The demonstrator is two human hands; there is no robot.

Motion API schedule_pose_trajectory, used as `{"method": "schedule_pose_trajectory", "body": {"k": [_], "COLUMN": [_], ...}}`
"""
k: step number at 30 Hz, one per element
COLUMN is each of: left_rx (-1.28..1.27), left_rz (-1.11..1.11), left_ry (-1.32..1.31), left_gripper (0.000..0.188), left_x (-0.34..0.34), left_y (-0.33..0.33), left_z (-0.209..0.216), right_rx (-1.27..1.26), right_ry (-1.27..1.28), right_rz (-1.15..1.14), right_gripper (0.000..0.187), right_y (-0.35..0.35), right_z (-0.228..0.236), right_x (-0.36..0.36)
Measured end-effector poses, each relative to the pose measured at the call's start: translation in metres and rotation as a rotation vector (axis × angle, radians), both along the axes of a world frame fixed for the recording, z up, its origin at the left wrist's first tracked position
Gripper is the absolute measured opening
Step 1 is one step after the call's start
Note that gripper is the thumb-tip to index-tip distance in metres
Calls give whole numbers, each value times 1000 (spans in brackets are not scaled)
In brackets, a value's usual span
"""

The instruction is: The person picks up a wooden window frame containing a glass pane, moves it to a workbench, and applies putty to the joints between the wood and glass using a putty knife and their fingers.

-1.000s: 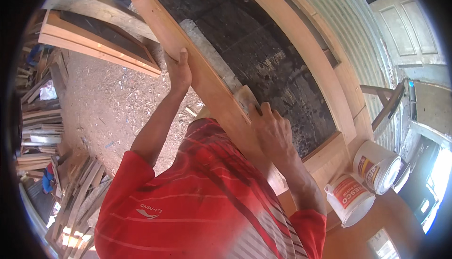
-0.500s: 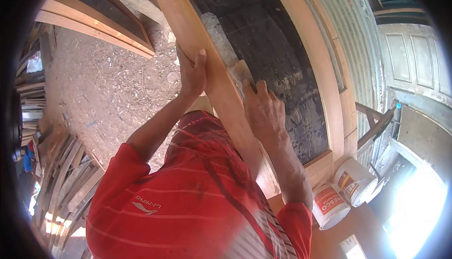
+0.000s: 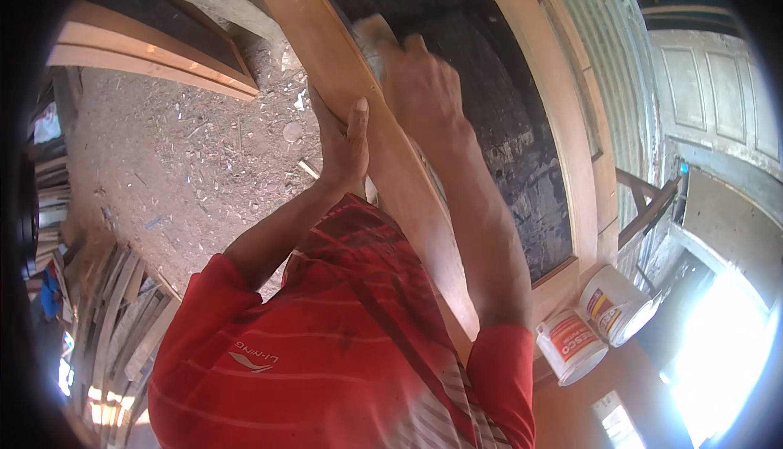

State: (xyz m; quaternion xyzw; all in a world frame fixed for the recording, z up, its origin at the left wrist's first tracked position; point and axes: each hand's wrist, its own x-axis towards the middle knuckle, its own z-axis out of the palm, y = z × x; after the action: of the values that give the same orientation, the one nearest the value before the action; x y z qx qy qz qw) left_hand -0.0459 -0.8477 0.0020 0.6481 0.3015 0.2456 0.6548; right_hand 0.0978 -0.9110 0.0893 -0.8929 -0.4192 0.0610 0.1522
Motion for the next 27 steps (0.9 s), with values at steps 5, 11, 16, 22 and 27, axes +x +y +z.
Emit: {"method": "schedule_pose_trajectory", "body": {"k": [5, 11, 16, 22, 27], "left_rx": [-9, 58, 133, 172, 105], "left_rz": [-47, -30, -14, 13, -7], "left_ry": [18, 11, -23, -63, -117], "left_gripper": [99, 98, 89, 88, 90], "left_x": [-6, -8, -4, -1, 3], "left_y": [3, 6, 4, 8, 4], "left_z": [11, 4, -8, -11, -8], "right_rx": [301, 115, 202, 38, 2], "right_ry": [76, 795, 743, 539, 414], "right_rz": [-79, -580, -697, -636, -432], "right_gripper": [30, 29, 30, 32, 30], "right_y": [-42, -187, -308, -320, -294], "right_z": [15, 61, 35, 52, 48], "right_x": [-8, -75, -130, -146, -134]}}
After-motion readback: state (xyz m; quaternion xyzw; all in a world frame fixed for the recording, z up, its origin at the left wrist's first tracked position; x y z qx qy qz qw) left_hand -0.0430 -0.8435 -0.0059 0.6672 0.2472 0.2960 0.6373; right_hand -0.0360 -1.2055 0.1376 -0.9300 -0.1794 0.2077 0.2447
